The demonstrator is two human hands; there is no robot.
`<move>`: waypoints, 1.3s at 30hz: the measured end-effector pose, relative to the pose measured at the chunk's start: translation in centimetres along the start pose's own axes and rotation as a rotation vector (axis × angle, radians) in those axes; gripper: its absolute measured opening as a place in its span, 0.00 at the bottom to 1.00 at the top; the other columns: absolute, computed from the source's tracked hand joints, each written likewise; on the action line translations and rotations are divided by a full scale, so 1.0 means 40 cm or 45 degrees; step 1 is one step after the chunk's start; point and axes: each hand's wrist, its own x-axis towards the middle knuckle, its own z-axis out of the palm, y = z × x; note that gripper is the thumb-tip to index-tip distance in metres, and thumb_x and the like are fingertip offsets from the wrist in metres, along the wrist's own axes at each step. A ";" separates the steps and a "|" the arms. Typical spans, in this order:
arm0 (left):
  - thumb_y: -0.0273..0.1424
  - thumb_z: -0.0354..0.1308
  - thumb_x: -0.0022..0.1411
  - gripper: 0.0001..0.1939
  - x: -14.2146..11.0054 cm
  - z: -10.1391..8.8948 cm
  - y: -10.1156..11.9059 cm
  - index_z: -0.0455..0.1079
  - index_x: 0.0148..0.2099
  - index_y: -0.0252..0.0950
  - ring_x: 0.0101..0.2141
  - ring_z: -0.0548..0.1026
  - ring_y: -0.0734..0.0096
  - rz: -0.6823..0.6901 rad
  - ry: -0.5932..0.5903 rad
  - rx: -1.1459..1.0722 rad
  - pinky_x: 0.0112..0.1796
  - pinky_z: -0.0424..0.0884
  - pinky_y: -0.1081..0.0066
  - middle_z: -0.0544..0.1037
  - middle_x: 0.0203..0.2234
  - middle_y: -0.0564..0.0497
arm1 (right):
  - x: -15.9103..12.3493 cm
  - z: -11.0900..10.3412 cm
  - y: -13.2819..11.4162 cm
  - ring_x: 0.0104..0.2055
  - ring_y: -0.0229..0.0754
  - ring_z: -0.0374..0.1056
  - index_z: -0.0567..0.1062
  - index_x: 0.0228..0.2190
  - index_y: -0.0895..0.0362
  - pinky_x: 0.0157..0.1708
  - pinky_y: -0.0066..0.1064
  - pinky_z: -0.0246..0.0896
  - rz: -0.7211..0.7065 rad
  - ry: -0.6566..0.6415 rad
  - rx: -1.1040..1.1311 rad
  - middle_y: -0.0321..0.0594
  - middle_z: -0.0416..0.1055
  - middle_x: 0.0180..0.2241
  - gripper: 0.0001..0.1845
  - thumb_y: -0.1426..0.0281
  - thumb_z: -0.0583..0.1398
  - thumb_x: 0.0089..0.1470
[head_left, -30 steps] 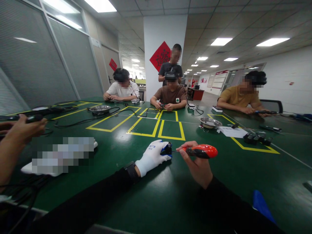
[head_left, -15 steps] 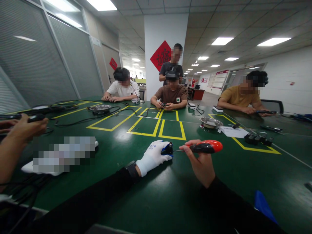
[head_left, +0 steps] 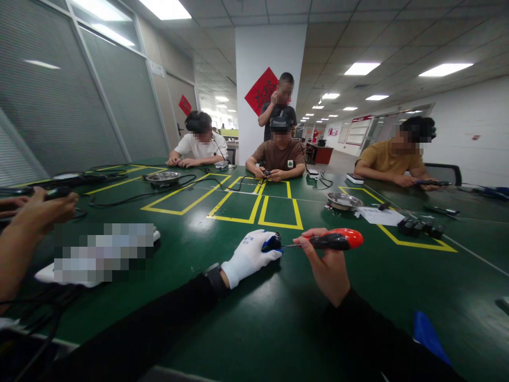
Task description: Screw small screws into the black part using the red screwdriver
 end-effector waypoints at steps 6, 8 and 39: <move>0.40 0.59 0.54 0.15 0.003 -0.006 0.013 0.73 0.42 0.38 0.36 0.73 0.64 -0.055 -0.002 -0.039 0.42 0.68 0.68 0.76 0.34 0.50 | 0.008 0.003 -0.010 0.42 0.46 0.68 0.70 0.32 0.55 0.46 0.41 0.60 -0.073 0.060 0.111 0.41 0.72 0.37 0.05 0.66 0.60 0.54; 0.40 0.59 0.54 0.15 0.002 -0.006 0.016 0.73 0.42 0.38 0.36 0.73 0.64 -0.063 0.002 -0.028 0.42 0.68 0.67 0.76 0.35 0.50 | 0.012 0.006 -0.009 0.45 0.46 0.68 0.69 0.34 0.54 0.47 0.42 0.60 -0.070 0.073 0.244 0.41 0.72 0.39 0.07 0.67 0.61 0.52; 0.40 0.59 0.55 0.15 0.000 -0.005 0.022 0.72 0.43 0.38 0.40 0.73 0.61 -0.029 0.012 0.027 0.45 0.68 0.65 0.76 0.36 0.49 | 0.010 0.008 -0.016 0.46 0.46 0.69 0.65 0.33 0.52 0.49 0.45 0.63 -0.041 -0.129 0.500 0.40 0.68 0.41 0.06 0.71 0.59 0.53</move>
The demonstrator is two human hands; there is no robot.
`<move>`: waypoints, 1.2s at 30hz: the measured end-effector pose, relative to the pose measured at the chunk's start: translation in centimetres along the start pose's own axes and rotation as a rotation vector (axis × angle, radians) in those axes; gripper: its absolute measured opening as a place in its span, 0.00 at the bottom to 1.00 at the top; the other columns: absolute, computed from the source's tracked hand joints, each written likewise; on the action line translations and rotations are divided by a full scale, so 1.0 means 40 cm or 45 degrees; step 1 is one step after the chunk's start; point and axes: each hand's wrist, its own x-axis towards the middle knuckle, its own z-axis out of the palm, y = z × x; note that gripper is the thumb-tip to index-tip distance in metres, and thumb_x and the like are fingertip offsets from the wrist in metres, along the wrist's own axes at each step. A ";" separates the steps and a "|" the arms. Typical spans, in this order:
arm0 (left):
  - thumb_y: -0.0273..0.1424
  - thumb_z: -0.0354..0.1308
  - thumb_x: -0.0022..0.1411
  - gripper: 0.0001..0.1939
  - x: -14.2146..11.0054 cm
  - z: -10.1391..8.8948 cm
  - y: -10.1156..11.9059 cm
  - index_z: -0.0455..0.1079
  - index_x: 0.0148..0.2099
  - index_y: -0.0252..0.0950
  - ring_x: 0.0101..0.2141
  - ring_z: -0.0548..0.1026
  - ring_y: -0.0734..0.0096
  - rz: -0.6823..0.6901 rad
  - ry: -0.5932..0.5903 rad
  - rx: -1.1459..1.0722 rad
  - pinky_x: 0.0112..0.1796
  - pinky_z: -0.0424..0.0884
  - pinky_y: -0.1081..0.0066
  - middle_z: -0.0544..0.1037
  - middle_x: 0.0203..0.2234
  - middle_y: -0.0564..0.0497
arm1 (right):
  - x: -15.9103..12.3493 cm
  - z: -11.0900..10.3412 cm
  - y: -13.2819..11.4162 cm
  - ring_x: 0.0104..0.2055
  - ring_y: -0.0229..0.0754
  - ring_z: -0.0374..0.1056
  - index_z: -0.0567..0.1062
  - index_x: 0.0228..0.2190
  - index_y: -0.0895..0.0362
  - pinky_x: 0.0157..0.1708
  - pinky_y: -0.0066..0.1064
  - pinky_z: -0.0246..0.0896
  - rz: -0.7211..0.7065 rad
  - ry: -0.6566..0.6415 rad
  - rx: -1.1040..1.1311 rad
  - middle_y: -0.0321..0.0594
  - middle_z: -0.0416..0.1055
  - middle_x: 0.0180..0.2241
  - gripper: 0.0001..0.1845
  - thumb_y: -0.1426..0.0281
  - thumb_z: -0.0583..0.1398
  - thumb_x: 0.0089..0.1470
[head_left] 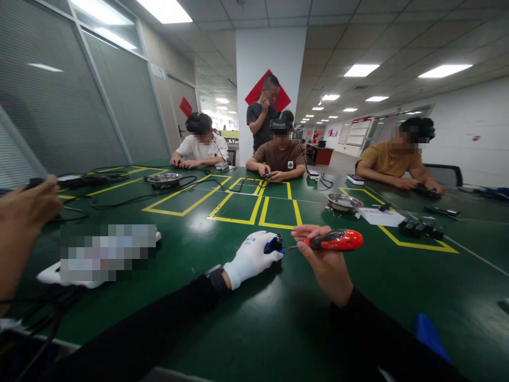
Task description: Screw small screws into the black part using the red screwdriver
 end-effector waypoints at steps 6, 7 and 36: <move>0.40 0.60 0.54 0.16 0.000 0.000 0.000 0.72 0.44 0.39 0.41 0.73 0.60 -0.022 -0.007 -0.004 0.46 0.67 0.65 0.77 0.37 0.48 | -0.006 0.000 0.006 0.39 0.43 0.70 0.65 0.40 0.51 0.48 0.46 0.63 0.121 -0.020 0.090 0.36 0.68 0.35 0.08 0.70 0.55 0.56; 0.40 0.60 0.54 0.15 0.000 -0.001 0.001 0.72 0.43 0.39 0.41 0.73 0.61 -0.020 -0.007 -0.006 0.46 0.67 0.65 0.77 0.37 0.48 | -0.007 -0.002 0.007 0.43 0.45 0.69 0.65 0.42 0.51 0.51 0.47 0.60 0.119 -0.016 0.034 0.38 0.69 0.38 0.10 0.70 0.54 0.56; 0.40 0.59 0.55 0.15 -0.001 0.002 -0.005 0.71 0.43 0.38 0.40 0.73 0.60 0.015 -0.001 0.019 0.45 0.67 0.65 0.76 0.37 0.49 | -0.011 0.011 0.012 0.30 0.39 0.69 0.59 0.37 0.50 0.40 0.40 0.66 0.065 -0.049 0.198 0.31 0.66 0.31 0.11 0.71 0.58 0.55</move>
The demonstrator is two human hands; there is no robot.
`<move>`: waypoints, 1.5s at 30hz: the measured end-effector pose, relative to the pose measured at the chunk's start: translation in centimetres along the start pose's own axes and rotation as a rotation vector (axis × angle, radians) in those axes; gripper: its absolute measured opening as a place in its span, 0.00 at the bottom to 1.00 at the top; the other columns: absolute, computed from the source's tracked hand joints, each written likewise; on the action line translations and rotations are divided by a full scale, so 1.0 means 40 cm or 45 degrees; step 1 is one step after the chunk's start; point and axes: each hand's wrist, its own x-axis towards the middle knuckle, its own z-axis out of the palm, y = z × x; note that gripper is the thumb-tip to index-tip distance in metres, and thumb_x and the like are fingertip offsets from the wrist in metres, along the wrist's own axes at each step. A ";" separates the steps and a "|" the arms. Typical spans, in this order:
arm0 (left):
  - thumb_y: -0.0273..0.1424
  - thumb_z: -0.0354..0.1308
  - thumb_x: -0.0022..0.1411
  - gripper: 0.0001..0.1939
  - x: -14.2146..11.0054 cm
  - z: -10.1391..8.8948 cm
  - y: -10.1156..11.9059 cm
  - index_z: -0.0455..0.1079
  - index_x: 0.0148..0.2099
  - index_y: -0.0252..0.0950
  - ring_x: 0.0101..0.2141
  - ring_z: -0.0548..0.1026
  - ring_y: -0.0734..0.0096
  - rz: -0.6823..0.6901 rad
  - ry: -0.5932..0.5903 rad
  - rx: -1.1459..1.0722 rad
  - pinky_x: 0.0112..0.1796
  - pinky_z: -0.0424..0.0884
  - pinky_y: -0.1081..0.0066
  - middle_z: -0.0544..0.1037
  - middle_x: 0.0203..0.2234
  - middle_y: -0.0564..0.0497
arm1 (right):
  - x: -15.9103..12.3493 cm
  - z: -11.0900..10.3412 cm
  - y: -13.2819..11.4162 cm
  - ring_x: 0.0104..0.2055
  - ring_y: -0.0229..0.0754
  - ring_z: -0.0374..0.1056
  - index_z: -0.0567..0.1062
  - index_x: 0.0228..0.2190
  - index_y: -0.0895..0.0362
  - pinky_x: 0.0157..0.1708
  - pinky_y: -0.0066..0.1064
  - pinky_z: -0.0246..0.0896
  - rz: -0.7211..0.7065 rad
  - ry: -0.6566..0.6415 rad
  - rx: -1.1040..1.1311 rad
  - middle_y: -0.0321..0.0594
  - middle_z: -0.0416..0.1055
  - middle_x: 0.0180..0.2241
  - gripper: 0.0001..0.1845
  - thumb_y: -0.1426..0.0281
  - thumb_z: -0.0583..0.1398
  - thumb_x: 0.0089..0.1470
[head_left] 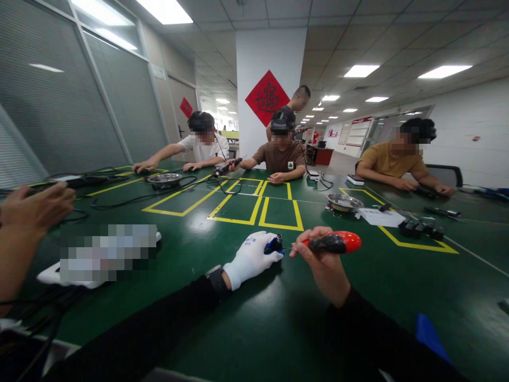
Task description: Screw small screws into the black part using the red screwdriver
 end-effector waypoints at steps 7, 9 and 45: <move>0.40 0.58 0.55 0.13 -0.001 -0.010 0.008 0.71 0.41 0.38 0.40 0.73 0.61 0.003 -0.019 -0.001 0.44 0.67 0.65 0.77 0.35 0.49 | 0.001 -0.010 -0.019 0.54 0.48 0.62 0.67 0.37 0.52 0.56 0.47 0.52 -0.152 -0.026 -0.406 0.41 0.68 0.42 0.05 0.72 0.56 0.57; 0.39 0.58 0.56 0.13 -0.001 -0.011 0.010 0.71 0.42 0.39 0.40 0.73 0.61 0.007 -0.014 -0.005 0.44 0.67 0.65 0.77 0.35 0.49 | 0.005 -0.011 -0.022 0.57 0.48 0.59 0.65 0.32 0.52 0.56 0.47 0.53 -0.161 -0.012 -0.358 0.41 0.69 0.43 0.05 0.72 0.59 0.55; 0.40 0.61 0.52 0.30 0.004 0.005 -0.007 0.63 0.57 0.39 0.57 0.61 0.51 0.076 0.030 0.091 0.59 0.53 0.54 0.71 0.51 0.46 | 0.009 -0.036 0.032 0.26 0.36 0.62 0.75 0.37 0.59 0.28 0.30 0.57 -0.005 0.833 -0.370 0.35 0.67 0.25 0.14 0.61 0.61 0.53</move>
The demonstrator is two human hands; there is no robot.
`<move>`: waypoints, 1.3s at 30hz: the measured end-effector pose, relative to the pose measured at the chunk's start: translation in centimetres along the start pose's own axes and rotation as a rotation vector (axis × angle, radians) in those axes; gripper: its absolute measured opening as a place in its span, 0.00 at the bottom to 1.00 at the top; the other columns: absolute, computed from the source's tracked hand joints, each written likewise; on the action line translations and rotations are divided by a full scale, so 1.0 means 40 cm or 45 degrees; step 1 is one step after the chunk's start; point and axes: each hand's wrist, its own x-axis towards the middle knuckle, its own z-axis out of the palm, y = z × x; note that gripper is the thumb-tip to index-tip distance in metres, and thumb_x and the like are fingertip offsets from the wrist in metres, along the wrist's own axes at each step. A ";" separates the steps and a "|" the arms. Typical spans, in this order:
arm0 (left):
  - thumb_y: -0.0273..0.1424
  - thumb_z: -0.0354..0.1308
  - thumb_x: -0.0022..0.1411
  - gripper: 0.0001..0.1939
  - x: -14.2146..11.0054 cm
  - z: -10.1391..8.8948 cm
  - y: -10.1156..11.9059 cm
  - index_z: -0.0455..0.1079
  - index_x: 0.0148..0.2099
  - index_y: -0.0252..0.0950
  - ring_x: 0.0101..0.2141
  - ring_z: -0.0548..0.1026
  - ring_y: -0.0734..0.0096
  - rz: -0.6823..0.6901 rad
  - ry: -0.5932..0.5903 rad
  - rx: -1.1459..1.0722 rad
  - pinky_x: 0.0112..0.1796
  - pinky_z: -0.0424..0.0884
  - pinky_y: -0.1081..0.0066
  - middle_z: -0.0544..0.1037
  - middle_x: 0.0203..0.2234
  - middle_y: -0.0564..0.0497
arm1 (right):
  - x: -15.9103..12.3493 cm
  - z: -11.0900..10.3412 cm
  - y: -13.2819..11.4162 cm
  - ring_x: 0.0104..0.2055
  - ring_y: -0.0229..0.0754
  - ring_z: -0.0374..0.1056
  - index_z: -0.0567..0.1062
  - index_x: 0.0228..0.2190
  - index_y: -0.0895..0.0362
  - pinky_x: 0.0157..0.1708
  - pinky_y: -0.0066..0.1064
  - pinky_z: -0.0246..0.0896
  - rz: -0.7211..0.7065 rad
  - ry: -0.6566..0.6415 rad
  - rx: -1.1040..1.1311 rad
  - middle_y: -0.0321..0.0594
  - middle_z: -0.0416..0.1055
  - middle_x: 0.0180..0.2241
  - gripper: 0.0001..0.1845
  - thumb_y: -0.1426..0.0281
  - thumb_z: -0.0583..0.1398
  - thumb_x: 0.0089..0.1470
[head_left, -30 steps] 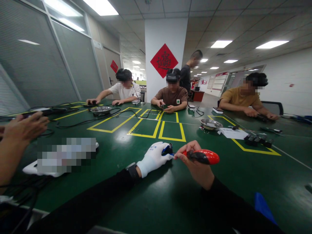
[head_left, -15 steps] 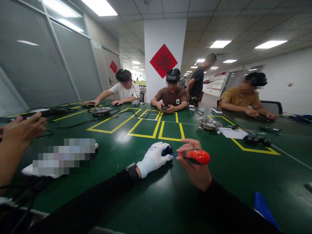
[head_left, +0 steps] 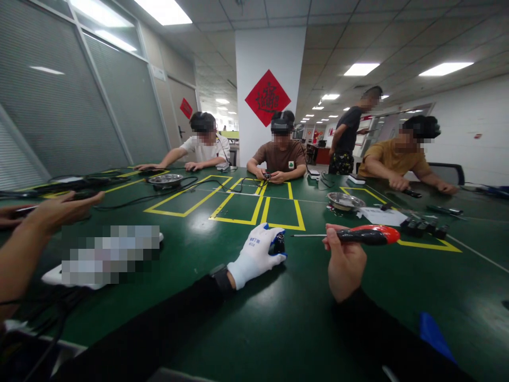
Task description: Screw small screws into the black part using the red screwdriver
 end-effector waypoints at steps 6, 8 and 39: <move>0.45 0.62 0.49 0.38 -0.006 0.011 -0.009 0.59 0.60 0.38 0.60 0.54 0.45 -0.106 0.019 -0.051 0.59 0.51 0.51 0.69 0.53 0.45 | 0.008 0.002 0.005 0.30 0.37 0.65 0.76 0.37 0.59 0.33 0.31 0.59 0.062 0.059 -0.009 0.37 0.71 0.29 0.16 0.61 0.62 0.50; 0.45 0.62 0.49 0.37 -0.006 0.014 -0.015 0.60 0.60 0.39 0.61 0.53 0.45 -0.141 0.008 -0.064 0.59 0.53 0.51 0.69 0.53 0.44 | 0.010 0.003 0.009 0.30 0.38 0.66 0.76 0.38 0.59 0.34 0.32 0.61 0.089 0.025 -0.002 0.38 0.71 0.30 0.17 0.60 0.63 0.50; 0.38 0.46 0.64 0.20 0.021 -0.002 -0.203 0.69 0.52 0.37 0.50 0.69 0.61 -0.177 -0.127 0.028 0.55 0.59 0.61 0.73 0.49 0.45 | 0.016 0.016 0.027 0.30 0.40 0.75 0.76 0.28 0.62 0.32 0.29 0.71 0.703 -0.365 0.367 0.44 0.78 0.29 0.08 0.70 0.66 0.43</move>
